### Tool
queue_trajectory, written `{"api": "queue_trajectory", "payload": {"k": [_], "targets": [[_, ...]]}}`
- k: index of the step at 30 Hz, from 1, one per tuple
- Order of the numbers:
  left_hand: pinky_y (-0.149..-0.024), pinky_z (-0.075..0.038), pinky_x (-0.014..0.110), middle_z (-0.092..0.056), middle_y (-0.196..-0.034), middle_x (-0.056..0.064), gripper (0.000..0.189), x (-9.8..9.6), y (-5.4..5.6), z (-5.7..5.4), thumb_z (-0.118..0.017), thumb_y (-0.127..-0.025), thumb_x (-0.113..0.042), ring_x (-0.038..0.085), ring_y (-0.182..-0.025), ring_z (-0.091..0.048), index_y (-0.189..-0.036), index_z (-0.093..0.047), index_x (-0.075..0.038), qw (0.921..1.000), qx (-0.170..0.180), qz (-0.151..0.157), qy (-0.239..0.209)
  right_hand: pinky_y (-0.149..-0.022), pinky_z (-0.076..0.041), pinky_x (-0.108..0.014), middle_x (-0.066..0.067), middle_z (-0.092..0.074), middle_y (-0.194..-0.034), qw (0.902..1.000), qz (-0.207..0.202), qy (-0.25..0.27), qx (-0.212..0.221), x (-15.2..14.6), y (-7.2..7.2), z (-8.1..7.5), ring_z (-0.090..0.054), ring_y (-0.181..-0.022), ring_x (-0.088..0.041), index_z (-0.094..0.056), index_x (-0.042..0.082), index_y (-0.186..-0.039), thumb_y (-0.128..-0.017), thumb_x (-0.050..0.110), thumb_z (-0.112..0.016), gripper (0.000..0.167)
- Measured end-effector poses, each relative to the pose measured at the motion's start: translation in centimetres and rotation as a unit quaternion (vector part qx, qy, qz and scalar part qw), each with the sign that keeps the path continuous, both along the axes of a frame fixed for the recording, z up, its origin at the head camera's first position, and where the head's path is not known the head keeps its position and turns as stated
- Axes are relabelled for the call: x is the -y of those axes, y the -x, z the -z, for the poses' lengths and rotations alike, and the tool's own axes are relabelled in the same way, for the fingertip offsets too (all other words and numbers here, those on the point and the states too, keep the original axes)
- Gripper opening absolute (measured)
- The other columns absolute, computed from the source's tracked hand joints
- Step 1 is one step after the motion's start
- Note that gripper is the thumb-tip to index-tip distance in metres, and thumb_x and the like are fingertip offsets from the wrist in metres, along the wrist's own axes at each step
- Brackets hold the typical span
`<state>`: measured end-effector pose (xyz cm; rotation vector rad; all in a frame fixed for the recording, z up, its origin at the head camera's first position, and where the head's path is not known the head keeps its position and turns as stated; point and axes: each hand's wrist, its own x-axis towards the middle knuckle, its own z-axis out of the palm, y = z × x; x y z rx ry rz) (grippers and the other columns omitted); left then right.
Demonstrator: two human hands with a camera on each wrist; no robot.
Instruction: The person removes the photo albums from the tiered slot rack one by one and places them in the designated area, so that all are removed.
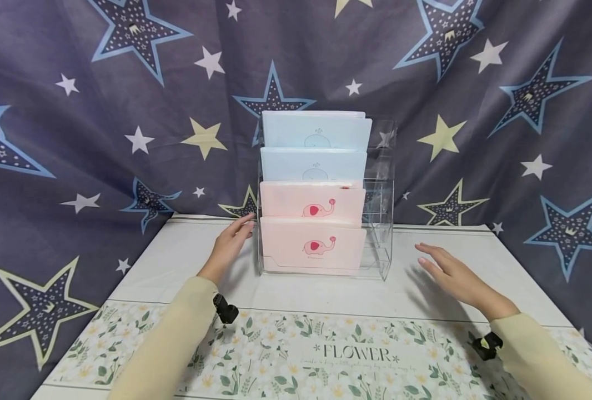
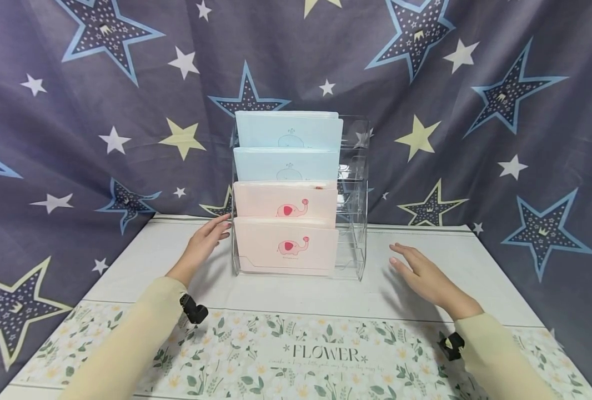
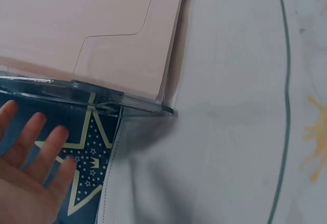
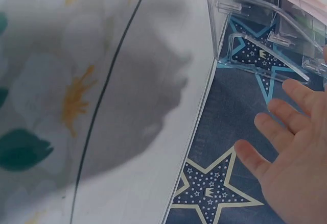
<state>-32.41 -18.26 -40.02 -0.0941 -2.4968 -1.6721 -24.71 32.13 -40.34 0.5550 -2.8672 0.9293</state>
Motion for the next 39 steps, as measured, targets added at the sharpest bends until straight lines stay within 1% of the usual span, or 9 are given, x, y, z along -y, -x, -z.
{"api": "queue_trajectory", "payload": {"k": [6, 10, 11, 14, 17, 21, 24, 32, 39], "targets": [[-0.096, -0.055, 0.048, -0.059, -0.133, 0.019, 0.05, -1.6, 0.1, -0.4, -0.057, -0.103, -0.038, 0.036, -0.112, -0.064, -0.147, -0.052, -0.015, 0.9969, -0.004, -0.017, -0.076, -0.104, -0.037, -0.068, -0.022, -0.045, -0.147, 0.9997, -0.001, 0.014, -0.02, 0.7, -0.1, -0.3, -0.04, -0.134, -0.047, -0.047, 0.003, -0.147, -0.11, 0.035, -0.039, 0.049], [-0.093, -0.057, 0.045, -0.059, -0.132, 0.018, 0.049, -2.1, 0.1, -0.6, -0.058, -0.103, -0.035, 0.035, -0.111, -0.063, -0.146, -0.053, -0.014, 0.9964, 0.0, -0.031, -0.079, -0.099, -0.045, -0.064, -0.019, -0.053, -0.141, 0.9986, -0.007, 0.03, -0.043, 1.4, -0.1, -0.5, -0.049, -0.127, -0.043, -0.052, 0.004, -0.144, -0.11, 0.031, -0.041, 0.045], [-0.092, -0.058, 0.044, -0.059, -0.132, 0.016, 0.049, -2.0, 0.5, -0.2, -0.058, -0.103, -0.037, 0.034, -0.111, -0.063, -0.146, -0.053, -0.016, 0.9965, -0.001, -0.035, -0.076, -0.098, -0.046, -0.063, -0.018, -0.055, -0.14, 0.9982, -0.007, 0.034, -0.049, 1.5, -0.1, -0.5, -0.051, -0.126, -0.041, -0.054, 0.004, -0.143, -0.11, 0.031, -0.041, 0.043], [-0.089, -0.059, 0.042, -0.059, -0.132, 0.016, 0.049, -2.1, 0.7, -0.4, -0.058, -0.103, -0.037, 0.034, -0.112, -0.062, -0.146, -0.053, -0.015, 0.9965, 0.002, -0.03, -0.078, -0.097, -0.048, -0.059, -0.016, -0.057, -0.138, 0.9974, -0.005, 0.041, -0.059, 1.9, 0.1, -0.6, -0.054, -0.123, -0.037, -0.055, 0.006, -0.141, -0.11, 0.031, -0.042, 0.042], [-0.087, -0.06, 0.042, -0.059, -0.131, 0.017, 0.049, -2.0, 1.0, -0.4, -0.059, -0.103, -0.037, 0.034, -0.112, -0.062, -0.147, -0.052, -0.015, 0.9963, 0.003, -0.018, -0.084, -0.093, -0.053, -0.05, -0.012, -0.061, -0.135, 0.996, -0.005, 0.054, -0.071, 2.4, 0.4, -0.7, -0.06, -0.117, -0.031, -0.057, 0.008, -0.139, -0.109, 0.029, -0.046, 0.038], [-0.087, -0.06, 0.042, -0.059, -0.129, 0.017, 0.049, -1.7, 1.3, -0.3, -0.06, -0.103, -0.033, 0.033, -0.111, -0.063, -0.147, -0.052, -0.015, 0.9945, 0.008, -0.007, -0.104, -0.085, -0.056, -0.03, -0.011, -0.066, -0.126, 0.9932, -0.017, 0.081, -0.082, 3.4, 0.9, -0.8, -0.065, -0.106, -0.023, -0.058, 0.008, -0.138, -0.107, 0.023, -0.053, 0.035], [-0.089, -0.059, 0.043, -0.06, -0.13, 0.018, 0.048, -1.5, 1.5, -0.1, -0.061, -0.103, -0.029, 0.033, -0.112, -0.062, -0.148, -0.051, -0.016, 0.993, 0.011, -0.002, -0.118, -0.083, -0.054, -0.023, -0.012, -0.068, -0.121, 0.9914, -0.024, 0.105, -0.074, 4.4, 1.2, -0.8, -0.064, -0.103, -0.02, -0.057, 0.008, -0.139, -0.105, 0.021, -0.056, 0.036], [-0.091, -0.058, 0.044, -0.057, -0.138, 0.017, 0.049, -1.4, 1.7, 0.0, -0.061, -0.103, -0.024, 0.034, -0.12, -0.058, -0.15, -0.049, -0.017, 0.993, 0.011, 0.005, -0.118, -0.093, -0.053, -0.025, -0.017, -0.063, -0.129, 0.9858, -0.04, 0.16, -0.029, 7.2, 2.5, -1.0, -0.062, -0.114, -0.029, -0.051, 0.005, -0.144, -0.103, 0.021, -0.06, 0.045], [-0.087, -0.06, 0.04, -0.06, -0.132, 0.017, 0.046, -1.4, 1.6, 0.2, -0.061, -0.103, -0.024, 0.032, -0.116, -0.06, -0.148, -0.052, -0.017, 0.993, 0.013, 0.0, -0.118, -0.096, -0.051, -0.023, -0.021, -0.061, -0.13, 0.978, -0.046, 0.203, -0.011, 9.1, 3.2, -0.9, -0.06, -0.117, -0.032, -0.049, 0.0, -0.144, -0.102, 0.017, -0.062, 0.047]]}}
